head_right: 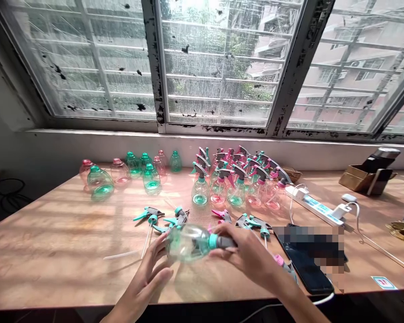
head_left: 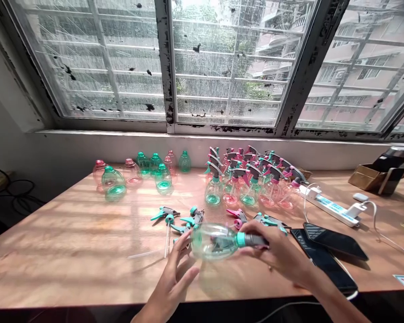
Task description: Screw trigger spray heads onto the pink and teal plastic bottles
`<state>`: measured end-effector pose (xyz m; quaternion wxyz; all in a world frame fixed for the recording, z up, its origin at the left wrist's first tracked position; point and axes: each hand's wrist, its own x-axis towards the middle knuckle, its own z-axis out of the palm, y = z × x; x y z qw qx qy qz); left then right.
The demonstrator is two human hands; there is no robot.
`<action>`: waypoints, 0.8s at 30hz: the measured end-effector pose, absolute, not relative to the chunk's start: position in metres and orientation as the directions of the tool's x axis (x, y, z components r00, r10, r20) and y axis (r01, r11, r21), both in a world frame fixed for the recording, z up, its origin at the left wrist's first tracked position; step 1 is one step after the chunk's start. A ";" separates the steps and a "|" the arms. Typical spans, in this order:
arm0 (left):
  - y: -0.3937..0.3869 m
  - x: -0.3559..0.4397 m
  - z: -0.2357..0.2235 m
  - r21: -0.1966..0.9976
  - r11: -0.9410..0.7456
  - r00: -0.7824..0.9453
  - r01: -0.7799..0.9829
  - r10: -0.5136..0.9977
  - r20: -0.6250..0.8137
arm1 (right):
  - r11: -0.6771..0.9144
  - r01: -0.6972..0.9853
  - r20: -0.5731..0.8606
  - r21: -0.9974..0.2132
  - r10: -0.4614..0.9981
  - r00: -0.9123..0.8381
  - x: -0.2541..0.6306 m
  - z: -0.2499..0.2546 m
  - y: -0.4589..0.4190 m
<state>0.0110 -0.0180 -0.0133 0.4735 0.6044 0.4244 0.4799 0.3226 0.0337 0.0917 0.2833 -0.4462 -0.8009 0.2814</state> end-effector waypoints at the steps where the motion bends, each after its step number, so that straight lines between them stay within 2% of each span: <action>1: -0.017 0.012 -0.014 0.984 -0.169 0.177 0.062 0.972 0.155 | 0.485 0.657 0.243 -0.577 0.870 -0.429 0.324 0.105 0.047; 3: -0.016 0.013 -0.015 0.987 -0.148 0.177 0.070 0.975 0.133 | 0.514 0.820 0.232 -0.253 0.855 -0.464 0.322 0.129 0.076; 9: -0.016 0.009 -0.008 0.988 -0.127 0.251 0.088 0.963 0.102 | 0.520 0.854 0.123 -0.023 0.849 -0.514 0.287 0.162 0.151; 14: -0.020 0.008 -0.001 0.994 -0.045 0.325 0.099 0.945 0.011 | 0.584 0.807 0.001 0.089 0.810 -0.586 0.260 0.166 0.183; 18: -0.021 0.008 0.003 0.995 -0.029 0.345 0.095 0.939 -0.006 | 0.604 0.784 -0.054 0.140 0.796 -0.603 0.246 0.167 0.195; 21: -0.021 0.009 0.004 0.995 -0.020 0.352 0.099 0.936 -0.017 | 0.604 0.784 -0.023 0.142 0.794 -0.608 0.240 0.169 0.197; 24: -0.021 0.009 0.007 0.995 -0.008 0.359 0.104 0.933 -0.030 | 0.599 0.793 0.080 0.108 0.790 -0.608 0.241 0.180 0.191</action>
